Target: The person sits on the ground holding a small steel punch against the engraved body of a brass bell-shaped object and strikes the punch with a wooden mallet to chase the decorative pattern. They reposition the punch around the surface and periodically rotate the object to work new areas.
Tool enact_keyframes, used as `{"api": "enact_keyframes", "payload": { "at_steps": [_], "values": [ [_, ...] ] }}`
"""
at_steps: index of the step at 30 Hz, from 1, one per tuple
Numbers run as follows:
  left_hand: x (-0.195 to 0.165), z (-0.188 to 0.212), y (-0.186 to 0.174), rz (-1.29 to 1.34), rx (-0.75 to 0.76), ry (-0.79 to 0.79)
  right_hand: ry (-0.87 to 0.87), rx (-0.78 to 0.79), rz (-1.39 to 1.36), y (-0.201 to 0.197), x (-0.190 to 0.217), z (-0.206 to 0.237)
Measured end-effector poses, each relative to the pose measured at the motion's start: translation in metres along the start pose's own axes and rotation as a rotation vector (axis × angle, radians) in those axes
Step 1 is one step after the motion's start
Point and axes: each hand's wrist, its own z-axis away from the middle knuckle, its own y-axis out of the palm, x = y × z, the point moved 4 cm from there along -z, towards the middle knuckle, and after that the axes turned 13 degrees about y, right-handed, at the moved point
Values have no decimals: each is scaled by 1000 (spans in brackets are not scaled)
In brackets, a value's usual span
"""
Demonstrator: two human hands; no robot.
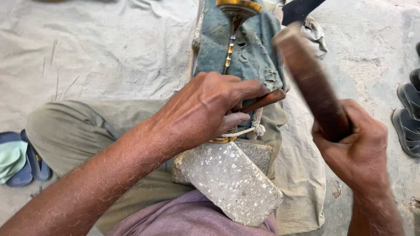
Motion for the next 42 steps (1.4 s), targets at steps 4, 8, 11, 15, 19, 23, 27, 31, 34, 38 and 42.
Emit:
{"api": "enact_keyframes", "payload": {
  "at_steps": [4, 8, 11, 15, 19, 23, 27, 31, 34, 38, 42],
  "values": [
    [-1, 0, -3, -14, -33, -7, -95, 6, -585, -6, 1, -2],
    [1, 3, -2, -32, 2, -56, -250, -64, 103, 1, 7, -3],
    [-3, 3, -6, -4, -72, 65, -79, -53, -646, -4, -3, -6],
    [0, 3, -4, -26, -33, -34, -222, -1, -373, 1, 4, -4],
    [-1, 2, -4, 0, -41, -29, -100, -49, -422, 0, 0, -7],
    [0, 2, -2, -54, -32, -67, -112, 79, -665, 3, 2, -10],
    [-1, 4, -3, -5, -46, -35, -178, -31, -259, 4, 8, -10],
    [-1, 4, -4, -41, -66, -28, -15, 83, -752, 4, 4, -10],
    [0, 4, -3, -9, -57, -53, -124, -1, -230, 2, 11, -8],
    [-1, 3, -4, 2, -69, -22, -43, -5, -916, -6, 3, -8],
    [0, 2, -4, -28, -71, -28, 15, 38, -286, 1, -2, -7]
  ]
}}
